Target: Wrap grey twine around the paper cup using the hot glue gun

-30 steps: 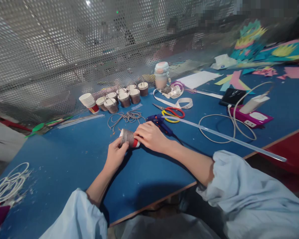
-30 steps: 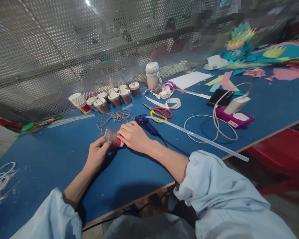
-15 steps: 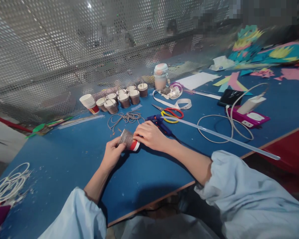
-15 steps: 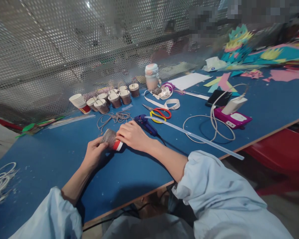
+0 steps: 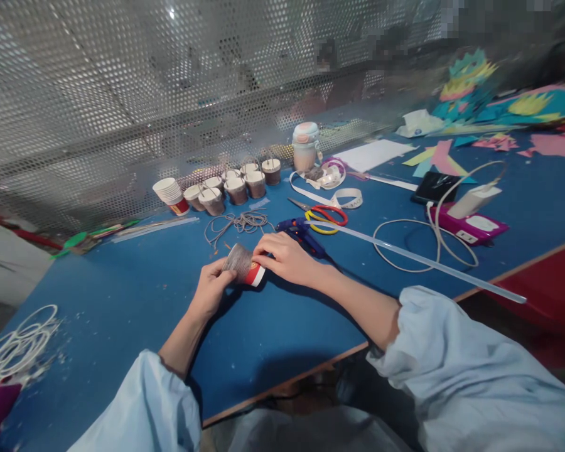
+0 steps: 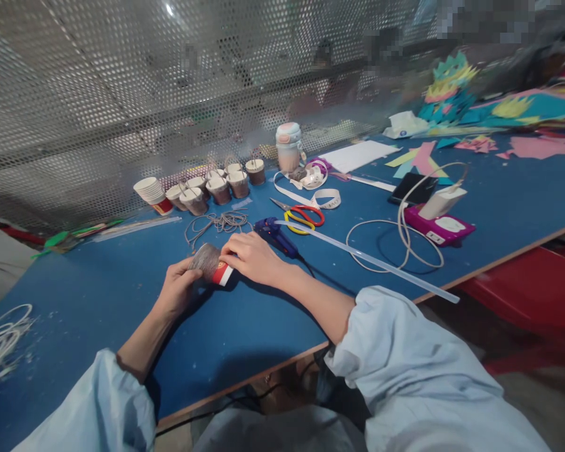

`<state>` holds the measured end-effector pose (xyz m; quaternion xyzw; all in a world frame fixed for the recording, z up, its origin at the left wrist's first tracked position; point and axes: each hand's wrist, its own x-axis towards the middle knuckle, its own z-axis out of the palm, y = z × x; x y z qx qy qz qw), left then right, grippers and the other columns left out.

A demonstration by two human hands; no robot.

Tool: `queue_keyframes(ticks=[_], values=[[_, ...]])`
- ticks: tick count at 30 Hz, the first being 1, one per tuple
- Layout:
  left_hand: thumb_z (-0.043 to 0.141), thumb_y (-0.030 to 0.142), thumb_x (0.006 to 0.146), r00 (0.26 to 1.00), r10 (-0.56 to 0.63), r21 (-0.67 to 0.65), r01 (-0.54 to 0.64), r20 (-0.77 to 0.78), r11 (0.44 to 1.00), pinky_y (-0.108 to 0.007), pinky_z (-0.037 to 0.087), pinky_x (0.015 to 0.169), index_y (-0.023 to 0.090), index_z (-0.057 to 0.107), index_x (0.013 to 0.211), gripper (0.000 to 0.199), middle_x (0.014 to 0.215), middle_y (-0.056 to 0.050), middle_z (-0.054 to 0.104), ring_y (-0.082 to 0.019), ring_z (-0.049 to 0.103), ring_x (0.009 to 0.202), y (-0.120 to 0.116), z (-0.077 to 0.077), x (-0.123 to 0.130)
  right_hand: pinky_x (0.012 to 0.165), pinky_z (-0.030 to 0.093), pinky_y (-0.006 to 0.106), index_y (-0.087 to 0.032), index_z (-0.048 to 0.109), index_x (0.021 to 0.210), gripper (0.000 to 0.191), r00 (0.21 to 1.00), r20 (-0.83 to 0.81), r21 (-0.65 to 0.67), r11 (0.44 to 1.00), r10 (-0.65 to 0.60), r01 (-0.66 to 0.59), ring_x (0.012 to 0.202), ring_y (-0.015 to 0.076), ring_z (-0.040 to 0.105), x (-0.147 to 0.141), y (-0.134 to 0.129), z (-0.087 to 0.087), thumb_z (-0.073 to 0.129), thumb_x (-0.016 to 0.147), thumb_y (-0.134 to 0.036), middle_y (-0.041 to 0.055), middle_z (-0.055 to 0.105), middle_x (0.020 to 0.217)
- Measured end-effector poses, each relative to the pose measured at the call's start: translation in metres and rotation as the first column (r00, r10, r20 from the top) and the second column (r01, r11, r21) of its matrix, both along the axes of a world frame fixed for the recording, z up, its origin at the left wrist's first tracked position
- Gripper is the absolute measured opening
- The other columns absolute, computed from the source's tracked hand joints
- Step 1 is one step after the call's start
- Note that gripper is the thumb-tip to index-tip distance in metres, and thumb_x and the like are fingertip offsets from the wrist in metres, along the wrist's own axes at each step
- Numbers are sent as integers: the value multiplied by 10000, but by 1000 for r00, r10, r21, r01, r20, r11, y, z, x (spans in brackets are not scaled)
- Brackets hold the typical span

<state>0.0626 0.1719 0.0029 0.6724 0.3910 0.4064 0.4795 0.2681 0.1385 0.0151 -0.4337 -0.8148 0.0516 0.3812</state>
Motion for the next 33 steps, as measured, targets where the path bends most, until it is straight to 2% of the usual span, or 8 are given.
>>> queue_keyframes(ticks=[5,11,15,18,21,24,29,33], values=[[587,245,639,1000,-13,16,13,14,1000,-283,434,646,164,680,634,123,656,-19,597,-173,494,643,0,0,-2,747,414,285,-172,596,819,80,986,-167,-120,993,-28,7,780,138,551,-3,1,-2,575,894,-194,23,610,847],[575,186,657,995,-37,19,35,89,999,-265,443,674,166,692,662,119,707,-11,623,-160,526,671,2,-5,-4,739,435,285,-161,597,778,152,933,-344,-204,978,-108,38,768,130,558,-4,2,1,520,903,-197,23,608,825],[579,190,658,997,-7,53,3,79,999,-283,460,753,159,715,709,148,813,-31,664,-188,573,775,4,-5,-3,692,452,287,-153,608,893,153,930,-338,-391,920,-147,3,727,134,571,-6,-1,5,614,842,-296,34,640,873],[574,175,653,999,30,100,-34,44,994,-281,458,786,156,710,717,151,824,-34,663,-195,576,821,4,-2,-1,700,472,300,-142,574,1060,353,956,-268,-454,891,-118,-17,761,157,598,-8,-2,4,693,771,-306,56,661,936],[564,135,660,999,38,88,-41,38,995,-248,459,744,165,692,765,168,806,-11,646,-162,572,788,3,1,1,790,480,349,-147,551,1114,402,981,-165,-320,947,-98,41,891,203,610,-9,-3,-2,700,770,-290,90,645,1044],[618,188,701,997,25,-25,-23,75,999,-237,476,663,165,671,832,144,750,13,627,-135,578,687,0,2,4,853,481,380,-157,529,1146,394,996,-74,-179,983,-55,41,981,230,600,-8,-2,-8,679,797,-259,104,619,1108],[692,289,707,990,25,-113,-9,137,994,-262,527,607,132,682,847,211,772,-4,633,-133,585,644,-4,2,10,890,496,409,-178,525,1152,376,998,-54,-40,999,-29,27,1061,253,580,-7,-2,-10,670,814,-256,122,595,1166],[688,267,712,988,40,-103,-25,148,994,-252,530,574,131,687,821,175,749,0,628,-120,576,613,-4,3,12,915,482,408,-178,583,1060,212,996,-83,109,993,-27,36,1070,241,566,-7,-3,-9,613,865,-257,129,608,1149]])
